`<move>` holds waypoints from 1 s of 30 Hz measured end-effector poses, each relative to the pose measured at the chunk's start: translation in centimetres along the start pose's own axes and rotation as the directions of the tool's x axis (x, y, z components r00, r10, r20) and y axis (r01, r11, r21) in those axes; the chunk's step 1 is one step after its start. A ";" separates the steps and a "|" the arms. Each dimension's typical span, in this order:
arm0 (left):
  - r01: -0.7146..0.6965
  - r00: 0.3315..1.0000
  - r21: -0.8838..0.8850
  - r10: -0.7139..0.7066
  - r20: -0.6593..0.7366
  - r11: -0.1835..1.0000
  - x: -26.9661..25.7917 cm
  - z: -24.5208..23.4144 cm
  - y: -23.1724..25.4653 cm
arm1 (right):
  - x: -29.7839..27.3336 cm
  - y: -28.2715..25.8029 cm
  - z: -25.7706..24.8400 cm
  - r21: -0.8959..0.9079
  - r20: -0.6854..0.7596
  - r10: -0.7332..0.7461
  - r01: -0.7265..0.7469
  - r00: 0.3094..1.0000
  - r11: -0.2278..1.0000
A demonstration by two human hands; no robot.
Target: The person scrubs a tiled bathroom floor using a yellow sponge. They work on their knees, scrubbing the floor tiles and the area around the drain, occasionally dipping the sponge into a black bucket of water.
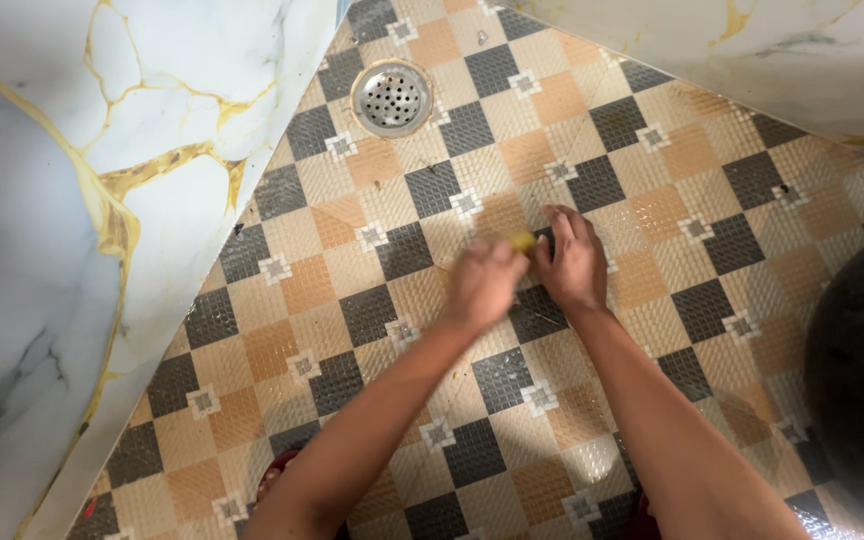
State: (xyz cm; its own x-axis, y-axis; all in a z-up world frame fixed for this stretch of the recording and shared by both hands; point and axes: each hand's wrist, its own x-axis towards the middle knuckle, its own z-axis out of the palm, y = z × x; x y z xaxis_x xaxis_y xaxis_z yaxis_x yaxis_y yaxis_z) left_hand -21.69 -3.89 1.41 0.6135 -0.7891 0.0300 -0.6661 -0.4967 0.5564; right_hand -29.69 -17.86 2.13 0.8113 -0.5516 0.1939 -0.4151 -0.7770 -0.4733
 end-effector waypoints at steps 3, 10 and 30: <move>-0.380 0.915 0.238 0.401 -0.043 0.894 -1.0 -0.8 -0.6 | 0.5 -0.5 0.0 0.005 0.023 0.058 -0.058 0.998 0.998; 0.209 0.963 0.270 -0.149 -0.225 0.940 2.4 -8.9 -16.6 | 0.1 -1.1 -0.3 -0.003 0.007 0.016 -0.016 1.000 1.000; -0.066 0.905 -0.214 -0.032 -0.425 0.975 5.6 -6.9 -12.3 | 0.6 -2.0 0.1 0.133 -0.138 -0.063 0.081 0.988 0.988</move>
State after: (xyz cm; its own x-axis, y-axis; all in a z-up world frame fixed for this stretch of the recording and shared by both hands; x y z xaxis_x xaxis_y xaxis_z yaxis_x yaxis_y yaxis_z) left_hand -7.17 0.29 0.44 0.7568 -0.5441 0.3621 -0.5987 -0.3549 0.7181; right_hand -28.35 -16.59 3.12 0.7709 -0.5384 0.3403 -0.2891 -0.7718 -0.5663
